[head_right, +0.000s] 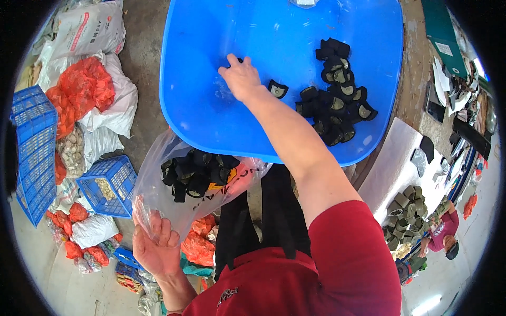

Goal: Sorting and packing small shoe components into plastic bags.

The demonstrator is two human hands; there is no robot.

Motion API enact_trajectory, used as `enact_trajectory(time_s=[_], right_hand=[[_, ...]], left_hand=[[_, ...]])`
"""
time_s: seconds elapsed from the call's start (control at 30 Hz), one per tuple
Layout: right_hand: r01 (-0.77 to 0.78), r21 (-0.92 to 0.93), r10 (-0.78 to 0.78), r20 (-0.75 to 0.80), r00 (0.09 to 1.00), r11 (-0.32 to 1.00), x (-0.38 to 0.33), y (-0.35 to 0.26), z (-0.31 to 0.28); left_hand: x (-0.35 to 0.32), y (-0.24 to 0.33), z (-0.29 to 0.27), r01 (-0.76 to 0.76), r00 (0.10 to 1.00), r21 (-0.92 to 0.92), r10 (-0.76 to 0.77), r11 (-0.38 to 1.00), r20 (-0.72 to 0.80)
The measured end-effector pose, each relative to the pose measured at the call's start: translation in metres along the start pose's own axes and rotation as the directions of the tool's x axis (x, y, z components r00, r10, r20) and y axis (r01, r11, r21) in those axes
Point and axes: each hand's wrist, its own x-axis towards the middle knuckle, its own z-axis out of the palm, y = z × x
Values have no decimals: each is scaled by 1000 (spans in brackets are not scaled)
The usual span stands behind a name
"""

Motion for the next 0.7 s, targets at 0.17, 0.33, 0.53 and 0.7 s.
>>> enact_trajectory(time_s=[0.17,0.33,0.53,0.7], right_hand=[[-139,341,183,-102,978,930,-20,17,-9],[55,903,-52,-37,998,426,-115,-53,-74],[326,775,-269,-208,940,541,-151,-113,-81],[-109,-143,119,58,991,984,-127,43,-70]], left_hand=[[1,0,-4,5,1000,1,-5,1000,22],[-2,4,-4,6,1000,4,-6,1000,5],[0,4,-4,-33,999,59,31,998,31],[0,3,-5,-29,999,34,28,999,18]])
